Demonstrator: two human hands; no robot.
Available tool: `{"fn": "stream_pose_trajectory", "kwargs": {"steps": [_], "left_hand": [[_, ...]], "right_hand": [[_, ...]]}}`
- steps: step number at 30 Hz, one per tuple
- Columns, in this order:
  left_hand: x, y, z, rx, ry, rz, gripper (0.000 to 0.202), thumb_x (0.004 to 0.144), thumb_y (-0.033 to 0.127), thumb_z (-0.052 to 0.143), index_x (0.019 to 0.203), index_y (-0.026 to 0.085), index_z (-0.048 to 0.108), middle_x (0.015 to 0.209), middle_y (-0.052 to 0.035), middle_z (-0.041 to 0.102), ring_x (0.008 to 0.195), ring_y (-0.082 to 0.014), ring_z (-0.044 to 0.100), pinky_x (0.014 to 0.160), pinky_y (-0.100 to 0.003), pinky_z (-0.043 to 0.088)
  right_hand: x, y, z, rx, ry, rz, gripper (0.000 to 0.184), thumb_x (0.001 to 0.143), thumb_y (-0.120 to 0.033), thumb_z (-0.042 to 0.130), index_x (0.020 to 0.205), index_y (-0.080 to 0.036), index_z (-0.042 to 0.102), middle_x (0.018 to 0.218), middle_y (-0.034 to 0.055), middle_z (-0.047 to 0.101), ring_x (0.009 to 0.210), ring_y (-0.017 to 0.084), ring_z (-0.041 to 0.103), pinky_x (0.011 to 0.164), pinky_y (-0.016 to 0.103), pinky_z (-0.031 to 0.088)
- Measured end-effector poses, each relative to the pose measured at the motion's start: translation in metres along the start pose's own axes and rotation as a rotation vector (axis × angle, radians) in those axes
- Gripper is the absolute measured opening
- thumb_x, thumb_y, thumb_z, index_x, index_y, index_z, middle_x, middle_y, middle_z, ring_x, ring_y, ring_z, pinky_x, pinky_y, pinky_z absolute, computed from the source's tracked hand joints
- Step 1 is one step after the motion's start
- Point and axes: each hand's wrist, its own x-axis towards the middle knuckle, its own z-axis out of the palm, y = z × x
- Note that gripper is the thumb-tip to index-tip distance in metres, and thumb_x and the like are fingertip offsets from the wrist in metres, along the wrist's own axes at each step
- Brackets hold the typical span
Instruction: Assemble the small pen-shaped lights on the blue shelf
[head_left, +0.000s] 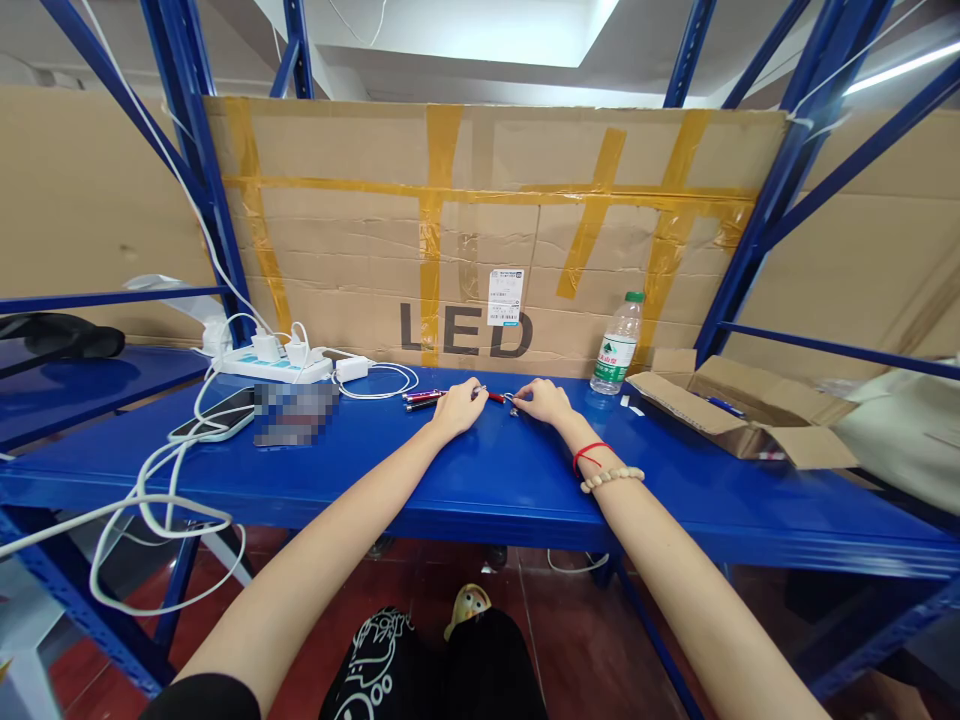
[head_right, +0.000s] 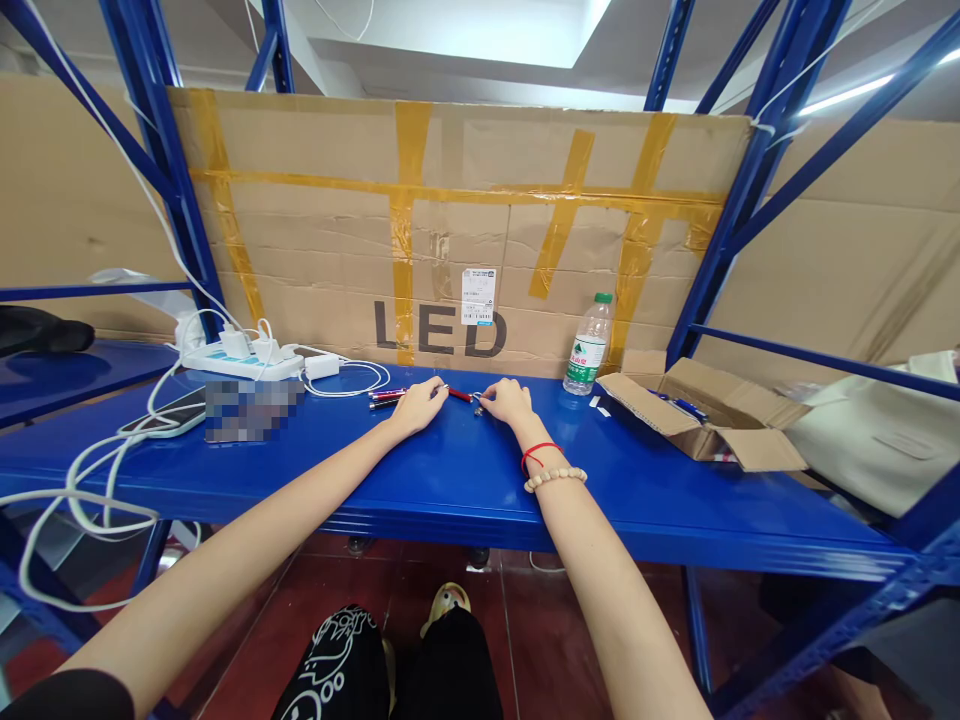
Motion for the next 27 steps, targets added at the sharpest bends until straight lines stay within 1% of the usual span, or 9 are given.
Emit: {"fn": "stream_pose_trajectory", "kwargs": {"steps": [4, 9, 12, 15, 17, 19, 21, 25, 27], "left_hand": [[0.000, 0.000, 0.000, -0.010, -0.004, -0.002, 0.023, 0.084, 0.033, 0.033, 0.079, 0.022, 0.052, 0.084, -0.0031, 0.063, 0.081, -0.0189, 0.057, 0.066, -0.026, 0.039], [-0.001, 0.001, -0.001, -0.016, -0.002, -0.020, 0.023, 0.085, 0.035, 0.032, 0.080, 0.022, 0.051, 0.083, -0.0035, 0.063, 0.080, -0.0196, 0.057, 0.064, -0.027, 0.039], [0.000, 0.001, 0.000, -0.043, 0.020, -0.037, 0.021, 0.084, 0.037, 0.036, 0.080, 0.022, 0.050, 0.082, -0.0035, 0.063, 0.079, -0.0196, 0.057, 0.064, -0.027, 0.039], [0.001, 0.000, 0.001, -0.098, 0.072, -0.052, 0.020, 0.082, 0.039, 0.041, 0.079, 0.021, 0.049, 0.078, -0.0026, 0.062, 0.076, -0.0182, 0.057, 0.063, -0.026, 0.040], [0.003, -0.002, 0.002, -0.129, 0.120, -0.047, 0.019, 0.082, 0.039, 0.042, 0.079, 0.021, 0.047, 0.075, -0.0016, 0.061, 0.074, -0.0171, 0.057, 0.063, -0.026, 0.039], [0.004, -0.003, 0.004, -0.147, 0.155, -0.023, 0.016, 0.082, 0.037, 0.042, 0.079, 0.021, 0.045, 0.073, -0.0007, 0.059, 0.071, -0.0161, 0.056, 0.062, -0.025, 0.039], [0.006, -0.005, 0.005, -0.161, 0.164, 0.013, 0.012, 0.082, 0.033, 0.041, 0.080, 0.022, 0.044, 0.072, -0.0001, 0.058, 0.070, -0.0153, 0.056, 0.062, -0.025, 0.039], [0.009, -0.008, 0.009, -0.204, 0.128, 0.076, 0.004, 0.082, 0.024, 0.040, 0.080, 0.022, 0.043, 0.075, 0.0005, 0.058, 0.069, -0.0133, 0.056, 0.063, -0.024, 0.039], [0.010, -0.009, 0.010, -0.210, 0.123, 0.084, 0.004, 0.082, 0.022, 0.039, 0.081, 0.022, 0.043, 0.075, 0.0002, 0.059, 0.069, -0.0133, 0.056, 0.062, -0.024, 0.039]], "right_hand": [[-0.004, -0.003, -0.005, 0.002, 0.038, 0.037, 0.020, 0.075, -0.039, 0.058, 0.086, -0.027, 0.071, 0.099, 0.0039, 0.065, 0.101, 0.021, 0.052, 0.082, 0.032, 0.038], [-0.005, -0.002, -0.007, 0.040, 0.066, 0.071, 0.016, 0.071, -0.034, 0.061, 0.077, -0.025, 0.072, 0.088, 0.0040, 0.069, 0.089, 0.019, 0.059, 0.074, 0.027, 0.041], [-0.005, -0.004, -0.008, 0.162, 0.157, 0.065, 0.017, 0.071, -0.033, 0.059, 0.078, -0.023, 0.071, 0.083, 0.0033, 0.070, 0.082, 0.018, 0.062, 0.069, 0.025, 0.043], [-0.004, -0.009, -0.008, 0.366, 0.230, -0.087, 0.018, 0.071, -0.033, 0.058, 0.078, -0.022, 0.071, 0.078, 0.0019, 0.070, 0.076, 0.015, 0.063, 0.065, 0.021, 0.044], [-0.002, -0.014, -0.006, 0.469, 0.228, -0.219, 0.019, 0.070, -0.033, 0.059, 0.077, -0.019, 0.071, 0.075, 0.0021, 0.070, 0.071, 0.014, 0.063, 0.063, 0.020, 0.045], [-0.001, -0.018, -0.003, 0.526, 0.218, -0.313, 0.019, 0.069, -0.033, 0.060, 0.076, -0.018, 0.071, 0.072, 0.0024, 0.070, 0.068, 0.013, 0.062, 0.062, 0.020, 0.045], [0.001, -0.020, 0.000, 0.549, 0.205, -0.360, 0.018, 0.068, -0.031, 0.061, 0.076, -0.017, 0.070, 0.070, 0.0023, 0.069, 0.066, 0.013, 0.062, 0.061, 0.020, 0.045], [0.002, -0.021, 0.004, 0.535, 0.165, -0.401, 0.017, 0.067, -0.029, 0.062, 0.076, -0.016, 0.069, 0.069, 0.0023, 0.068, 0.064, 0.013, 0.062, 0.059, 0.020, 0.045], [0.001, -0.022, 0.005, 0.541, 0.167, -0.416, 0.021, 0.066, -0.027, 0.062, 0.084, -0.016, 0.067, 0.072, 0.0019, 0.069, 0.065, 0.012, 0.062, 0.061, 0.020, 0.045]]}}
